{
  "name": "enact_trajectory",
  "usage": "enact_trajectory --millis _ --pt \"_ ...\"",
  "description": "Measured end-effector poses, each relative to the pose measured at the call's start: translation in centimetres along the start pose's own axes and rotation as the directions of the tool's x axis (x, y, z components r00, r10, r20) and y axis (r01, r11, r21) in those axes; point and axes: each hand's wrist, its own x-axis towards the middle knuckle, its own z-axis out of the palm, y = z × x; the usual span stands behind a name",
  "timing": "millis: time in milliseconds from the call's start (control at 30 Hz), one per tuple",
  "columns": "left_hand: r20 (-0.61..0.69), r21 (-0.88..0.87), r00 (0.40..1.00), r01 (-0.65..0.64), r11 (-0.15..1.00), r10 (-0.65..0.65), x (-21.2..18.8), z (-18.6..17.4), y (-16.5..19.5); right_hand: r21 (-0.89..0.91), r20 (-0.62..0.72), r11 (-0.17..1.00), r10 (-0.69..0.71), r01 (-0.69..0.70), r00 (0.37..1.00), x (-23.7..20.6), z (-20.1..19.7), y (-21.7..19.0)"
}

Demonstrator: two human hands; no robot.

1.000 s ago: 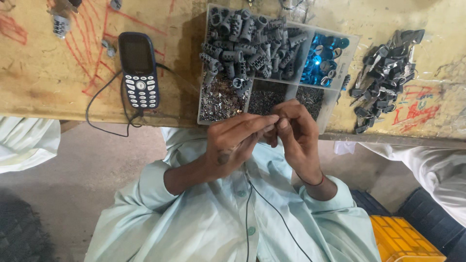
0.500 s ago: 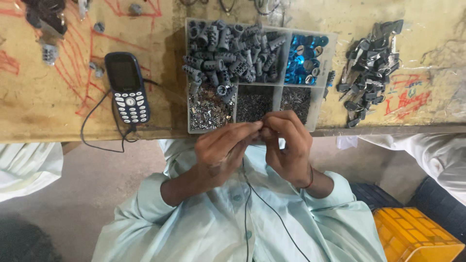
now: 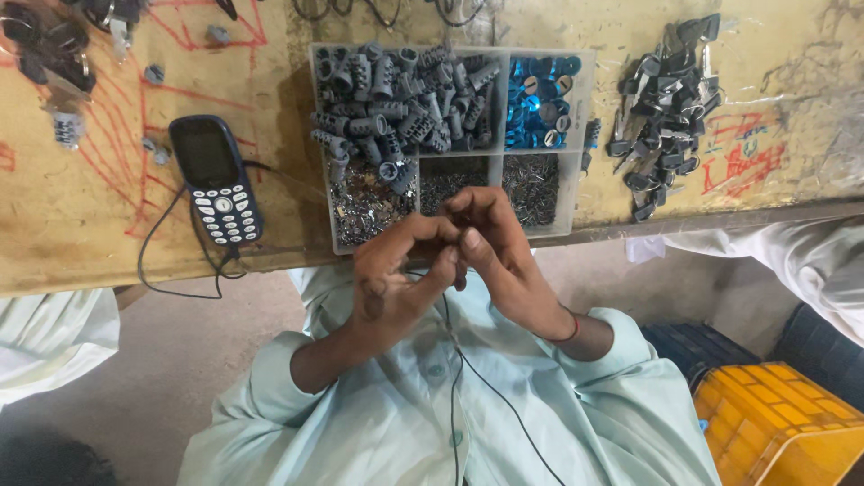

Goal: The person sits at a workbench and assembles small electrical connector components by hand. They repeatedly pick a blue plastic part and a metal contact from a compartment tray, press the parts together, and set the assembled piece on the table.

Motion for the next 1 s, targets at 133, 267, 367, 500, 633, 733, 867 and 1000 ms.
enact_trajectory --millis 133,267,367,500,633,733,867,1000 --pt "0.074 -0.186 0.986 0.163 0.969 -0.151 0.5 -0.2 -0.7 -0.007 -0.048 1.0 0.026 -0.026 0.999 -0.4 -0.7 0.1" --pt "0.22 -0.329 0.953 0.274 0.904 -0.209 1.0 -0.5 -1.0 -0.088 0.006 0.996 -0.001 0.002 1.0 -0.2 -1.6 0.0" --pt "0.126 -0.198 0.985 0.139 0.97 -0.116 0.9 -0.4 -0.6 -0.162 -0.026 0.986 -0.047 0.042 0.999 0.5 -1.3 -1.3" --pt "0.037 0.031 0.999 0.022 0.999 -0.023 0.9 -0.6 0.1 -0.793 -0.051 0.608 -0.123 0.035 0.991 1.0 -2.4 -5.6" --pt "0.04 0.088 0.994 0.095 0.992 -0.099 1.4 -1.1 0.1 -0.969 0.071 -0.236 -0.007 0.068 0.997 1.5 -5.3 -7.3" --pt "0.069 0.109 0.996 0.039 0.993 -0.047 2.0 -1.2 -0.3 -0.979 0.023 -0.204 0.014 0.025 1.0 1.4 -6.5 -6.5" --pt "-0.013 0.228 1.0 -0.021 0.973 0.024 1.7 -0.6 -0.7 -0.987 0.048 -0.156 -0.063 0.038 0.997 1.3 -6.4 -5.2" --pt "-0.04 0.244 0.998 -0.034 0.969 0.046 1.3 -0.4 -0.7 -1.0 0.009 -0.016 -0.115 0.007 0.993 1.0 -6.1 -4.5"
